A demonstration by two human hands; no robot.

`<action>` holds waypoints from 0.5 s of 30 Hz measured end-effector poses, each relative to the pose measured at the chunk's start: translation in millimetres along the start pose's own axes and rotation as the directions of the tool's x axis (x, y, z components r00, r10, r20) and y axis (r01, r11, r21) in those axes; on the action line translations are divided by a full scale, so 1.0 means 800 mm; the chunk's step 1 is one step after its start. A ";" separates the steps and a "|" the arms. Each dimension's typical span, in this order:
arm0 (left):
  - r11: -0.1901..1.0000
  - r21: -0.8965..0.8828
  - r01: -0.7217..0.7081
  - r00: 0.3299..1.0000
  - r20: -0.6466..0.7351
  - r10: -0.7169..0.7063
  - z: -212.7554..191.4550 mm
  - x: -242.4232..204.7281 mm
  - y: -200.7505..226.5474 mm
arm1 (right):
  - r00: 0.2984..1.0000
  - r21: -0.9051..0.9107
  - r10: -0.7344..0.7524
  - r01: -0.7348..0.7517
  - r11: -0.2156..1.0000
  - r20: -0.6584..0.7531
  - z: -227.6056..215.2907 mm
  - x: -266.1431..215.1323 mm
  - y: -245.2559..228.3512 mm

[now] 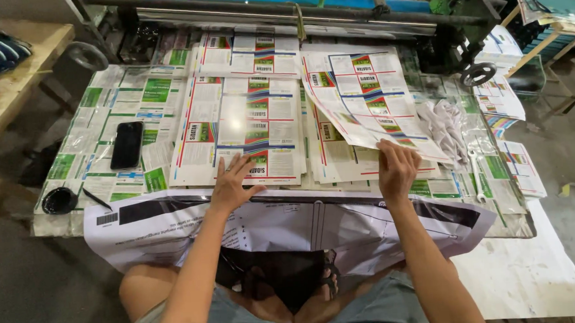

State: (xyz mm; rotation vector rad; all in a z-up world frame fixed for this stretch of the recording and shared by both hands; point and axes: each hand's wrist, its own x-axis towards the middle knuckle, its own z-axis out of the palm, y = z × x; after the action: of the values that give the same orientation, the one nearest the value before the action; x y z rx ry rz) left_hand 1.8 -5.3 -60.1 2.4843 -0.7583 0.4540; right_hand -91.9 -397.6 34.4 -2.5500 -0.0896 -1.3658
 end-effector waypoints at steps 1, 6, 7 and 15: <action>1.000 0.003 0.000 1.000 -0.001 0.000 0.003 -0.004 -0.003 | 1.000 0.002 -0.001 0.001 1.000 -0.002 0.007 -0.013 0.001; 0.999 -0.017 -0.029 0.999 -0.023 0.028 0.010 -0.002 -0.008 | 0.976 0.010 -0.027 0.026 1.000 0.216 0.046 -0.072 0.020; 0.999 -0.014 -0.032 0.999 -0.025 0.032 0.012 -0.003 -0.010 | 0.977 0.010 -0.027 0.025 1.000 0.211 0.050 -0.076 0.022; 0.991 0.080 -0.105 0.992 -0.063 0.110 0.020 -0.005 -0.015 | 0.930 -0.036 0.035 -0.023 0.999 0.366 0.060 -0.052 0.042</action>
State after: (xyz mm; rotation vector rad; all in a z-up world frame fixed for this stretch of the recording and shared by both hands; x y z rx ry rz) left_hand 8.8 -3.8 -79.3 2.4928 -0.8652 0.6130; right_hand -70.3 -415.8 -32.0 -2.7898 -0.0970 -0.8690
